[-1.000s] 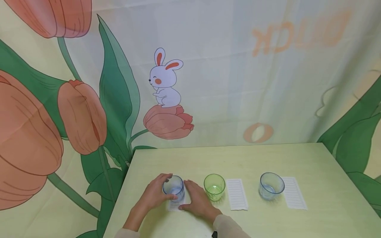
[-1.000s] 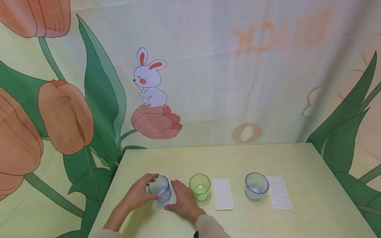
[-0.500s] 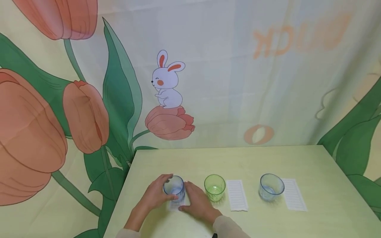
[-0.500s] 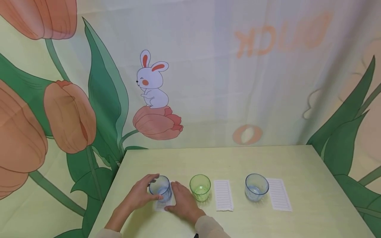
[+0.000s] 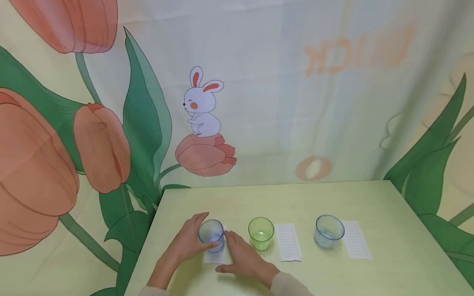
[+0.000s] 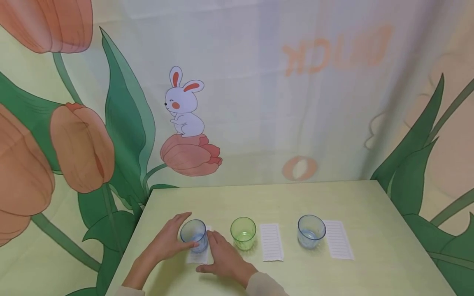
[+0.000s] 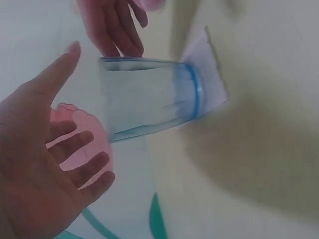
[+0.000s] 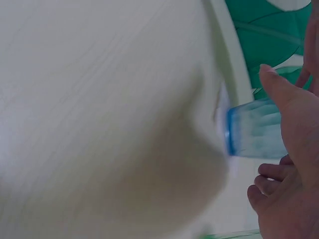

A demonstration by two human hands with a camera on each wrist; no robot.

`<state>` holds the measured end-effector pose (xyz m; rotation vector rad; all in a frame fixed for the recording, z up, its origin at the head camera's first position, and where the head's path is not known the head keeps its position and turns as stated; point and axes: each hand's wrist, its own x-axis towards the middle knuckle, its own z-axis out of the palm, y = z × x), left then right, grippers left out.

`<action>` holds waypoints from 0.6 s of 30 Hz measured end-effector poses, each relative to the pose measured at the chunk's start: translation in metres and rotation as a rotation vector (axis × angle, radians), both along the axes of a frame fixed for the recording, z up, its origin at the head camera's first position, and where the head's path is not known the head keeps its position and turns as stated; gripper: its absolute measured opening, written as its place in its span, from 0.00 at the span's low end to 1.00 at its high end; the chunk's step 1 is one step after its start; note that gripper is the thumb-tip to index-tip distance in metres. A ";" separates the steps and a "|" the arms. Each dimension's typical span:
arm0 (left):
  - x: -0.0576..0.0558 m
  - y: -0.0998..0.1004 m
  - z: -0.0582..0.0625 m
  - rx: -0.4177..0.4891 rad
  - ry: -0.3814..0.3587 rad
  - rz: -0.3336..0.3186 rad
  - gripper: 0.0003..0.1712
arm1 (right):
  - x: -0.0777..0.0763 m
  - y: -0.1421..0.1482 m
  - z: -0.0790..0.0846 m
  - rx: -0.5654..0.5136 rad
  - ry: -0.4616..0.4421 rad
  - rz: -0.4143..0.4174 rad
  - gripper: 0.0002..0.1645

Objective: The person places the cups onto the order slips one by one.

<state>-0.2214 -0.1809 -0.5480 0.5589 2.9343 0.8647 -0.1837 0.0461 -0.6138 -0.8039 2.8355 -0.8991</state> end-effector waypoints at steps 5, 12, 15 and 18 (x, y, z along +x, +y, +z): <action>0.003 -0.002 0.027 -0.060 0.066 -0.001 0.55 | 0.010 0.006 0.030 0.025 -0.017 0.019 0.71; 0.013 0.006 0.065 -0.116 0.151 -0.058 0.56 | 0.017 0.042 0.085 0.049 0.096 0.114 0.62; 0.021 0.014 0.082 -0.167 0.216 -0.079 0.56 | 0.018 0.065 0.112 0.084 0.207 0.120 0.61; 0.027 0.026 0.097 -0.219 0.284 -0.087 0.56 | 0.020 0.090 0.135 0.144 0.317 0.081 0.61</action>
